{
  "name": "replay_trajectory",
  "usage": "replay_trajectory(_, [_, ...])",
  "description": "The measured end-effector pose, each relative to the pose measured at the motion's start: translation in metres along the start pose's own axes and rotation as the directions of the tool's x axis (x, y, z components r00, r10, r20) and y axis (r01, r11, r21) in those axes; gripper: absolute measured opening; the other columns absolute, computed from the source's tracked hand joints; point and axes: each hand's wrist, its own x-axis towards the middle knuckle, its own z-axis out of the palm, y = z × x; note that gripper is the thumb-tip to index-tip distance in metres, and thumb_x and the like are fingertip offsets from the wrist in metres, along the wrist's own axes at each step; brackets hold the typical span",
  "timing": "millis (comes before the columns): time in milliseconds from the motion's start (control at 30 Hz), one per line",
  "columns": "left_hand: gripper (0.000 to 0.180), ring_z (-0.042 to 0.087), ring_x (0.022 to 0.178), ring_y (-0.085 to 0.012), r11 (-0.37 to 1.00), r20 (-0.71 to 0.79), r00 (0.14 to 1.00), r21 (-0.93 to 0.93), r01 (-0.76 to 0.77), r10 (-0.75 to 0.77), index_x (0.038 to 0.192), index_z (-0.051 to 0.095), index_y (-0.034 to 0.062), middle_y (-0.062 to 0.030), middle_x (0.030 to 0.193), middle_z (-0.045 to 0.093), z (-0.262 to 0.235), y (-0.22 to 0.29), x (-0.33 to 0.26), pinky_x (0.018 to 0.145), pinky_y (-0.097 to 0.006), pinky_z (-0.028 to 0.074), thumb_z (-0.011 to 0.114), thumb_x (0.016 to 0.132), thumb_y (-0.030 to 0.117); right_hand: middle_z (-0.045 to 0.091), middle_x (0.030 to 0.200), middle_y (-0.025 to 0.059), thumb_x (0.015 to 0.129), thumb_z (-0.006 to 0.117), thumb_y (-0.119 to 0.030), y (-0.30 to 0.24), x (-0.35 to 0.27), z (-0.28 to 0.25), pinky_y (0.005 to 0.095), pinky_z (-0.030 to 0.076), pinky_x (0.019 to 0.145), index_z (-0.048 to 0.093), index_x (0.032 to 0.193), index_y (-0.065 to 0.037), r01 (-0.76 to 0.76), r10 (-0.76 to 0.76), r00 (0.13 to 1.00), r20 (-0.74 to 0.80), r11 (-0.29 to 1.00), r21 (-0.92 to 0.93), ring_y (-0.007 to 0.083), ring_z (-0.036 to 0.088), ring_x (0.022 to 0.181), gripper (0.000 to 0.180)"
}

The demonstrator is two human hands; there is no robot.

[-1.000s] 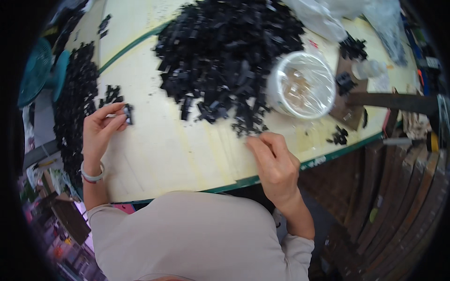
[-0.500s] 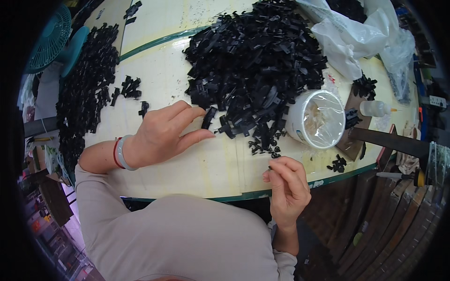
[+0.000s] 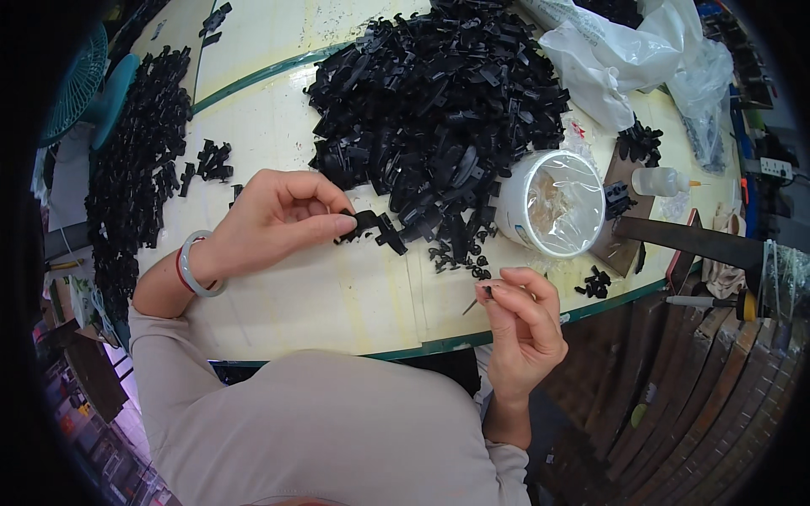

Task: Assembling small black plastic components by hand on a workbench.

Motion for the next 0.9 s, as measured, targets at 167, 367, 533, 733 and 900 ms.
replay_trajectory(167, [0.016, 0.058, 0.066, -0.0077, 0.786, 0.300, 0.939, -0.533, 0.313, -0.170, 0.102, 0.061, -0.0010, -0.0054, 0.085, 0.065, 0.000, -0.001, 0.004, 0.059, -0.019, 0.047, 0.059, 0.088, 0.006, 0.061, 0.098, 0.0195, 0.080, 0.059, 0.012, -0.003, 0.003, -0.006, 0.0299, 0.056, 0.072, 0.061, 0.095, 0.006, 0.007, -0.007, 0.998, -0.070, 1.000, 0.002, 0.0209, 0.064, 0.082, 0.016])
replay_trajectory(367, [0.023, 0.062, 0.074, -0.0109, 0.579, 0.450, 0.888, -0.701, 0.416, -0.093, 0.110, 0.059, 0.0002, -0.0074, 0.088, 0.065, 0.014, -0.010, 0.005, 0.067, -0.022, 0.051, 0.058, 0.090, 0.010, 0.063, 0.094, 0.0172, 0.074, 0.064, 0.015, -0.007, 0.016, -0.022, 0.0260, 0.051, 0.076, 0.064, 0.090, 0.005, 0.104, -0.132, 0.983, -0.129, 0.973, -0.206, 0.0190, 0.062, 0.086, 0.019])
replay_trajectory(533, [0.011, 0.065, 0.081, -0.0147, 0.624, 0.438, 0.895, -0.676, 0.391, -0.087, 0.096, 0.059, 0.0000, -0.0093, 0.089, 0.066, 0.015, -0.014, -0.001, 0.070, -0.025, 0.052, 0.059, 0.088, 0.007, 0.066, 0.087, 0.0112, 0.068, 0.068, 0.013, -0.008, 0.056, -0.021, 0.0281, 0.047, 0.072, 0.067, 0.086, 0.002, 0.305, -0.394, 0.918, -0.040, 0.768, -0.563, 0.0201, 0.060, 0.079, 0.021])
replay_trajectory(733, [0.008, 0.065, 0.078, -0.0134, 0.718, 0.466, 0.884, -0.601, 0.350, -0.041, 0.091, 0.061, -0.0022, -0.0103, 0.085, 0.067, 0.019, -0.011, -0.003, 0.070, -0.023, 0.052, 0.060, 0.085, 0.003, 0.066, 0.085, 0.0069, 0.065, 0.070, 0.008, -0.007, 0.077, -0.022, 0.0292, 0.046, 0.066, 0.068, 0.087, -0.002, 0.454, -0.534, 0.830, 0.161, 0.481, -0.750, 0.0214, 0.057, 0.075, 0.024])
replay_trajectory(900, [0.014, 0.065, 0.077, -0.0122, 0.731, 0.533, 0.845, -0.557, 0.395, -0.050, 0.098, 0.061, -0.0044, -0.0084, 0.087, 0.066, 0.019, -0.009, -0.002, 0.071, -0.022, 0.052, 0.061, 0.085, 0.003, 0.067, 0.086, 0.0071, 0.065, 0.070, 0.008, -0.004, 0.080, -0.023, 0.0293, 0.046, 0.065, 0.068, 0.087, -0.002, 0.467, -0.519, 0.832, 0.196, 0.464, -0.753, 0.0214, 0.057, 0.075, 0.024])
